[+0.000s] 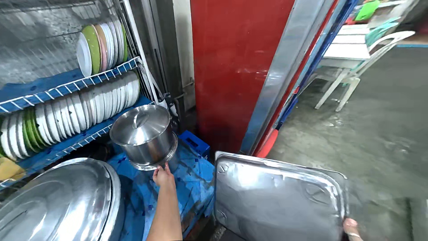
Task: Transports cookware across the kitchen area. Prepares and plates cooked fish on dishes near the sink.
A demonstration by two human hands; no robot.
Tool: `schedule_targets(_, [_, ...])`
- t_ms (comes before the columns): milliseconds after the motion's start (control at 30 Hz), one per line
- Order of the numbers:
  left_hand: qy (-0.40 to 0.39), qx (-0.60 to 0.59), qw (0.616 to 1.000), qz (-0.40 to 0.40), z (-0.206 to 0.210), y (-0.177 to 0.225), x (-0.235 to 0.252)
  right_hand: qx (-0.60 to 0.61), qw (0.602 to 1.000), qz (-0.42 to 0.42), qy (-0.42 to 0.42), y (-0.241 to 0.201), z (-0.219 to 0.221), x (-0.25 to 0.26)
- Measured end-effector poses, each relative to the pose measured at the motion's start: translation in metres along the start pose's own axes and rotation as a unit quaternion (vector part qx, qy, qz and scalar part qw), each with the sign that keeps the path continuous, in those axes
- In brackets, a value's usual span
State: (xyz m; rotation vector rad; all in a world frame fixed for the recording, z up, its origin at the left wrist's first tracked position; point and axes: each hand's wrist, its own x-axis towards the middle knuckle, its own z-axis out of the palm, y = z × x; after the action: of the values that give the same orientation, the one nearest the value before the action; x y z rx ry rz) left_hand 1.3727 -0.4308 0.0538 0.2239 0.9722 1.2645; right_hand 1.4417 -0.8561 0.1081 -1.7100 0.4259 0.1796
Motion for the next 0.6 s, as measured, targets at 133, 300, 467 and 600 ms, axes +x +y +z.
schedule_targets(133, [0.002, 0.014, 1.000, -0.001, 0.013, 0.007, 0.023, -0.039, 0.995, 0.081, -0.032, 0.009, 0.061, 0.009])
schedule_targets(300, [0.000, 0.029, 1.000, -0.002, 0.024, 0.013, 0.049, -0.083, 0.979, 0.163, -0.096, 0.024, 0.139, 0.027])
schedule_targets(467, [-0.003, 0.045, 0.999, -0.014, 0.033, 0.023, 0.063, -0.166, 0.950, 0.198, -0.173, 0.045, 0.209, 0.048])
schedule_targets(600, [0.010, 0.041, 0.999, -0.012, 0.037, 0.028, 0.068, -0.217, 0.928, 0.185, -0.241, 0.050, 0.265, 0.050])
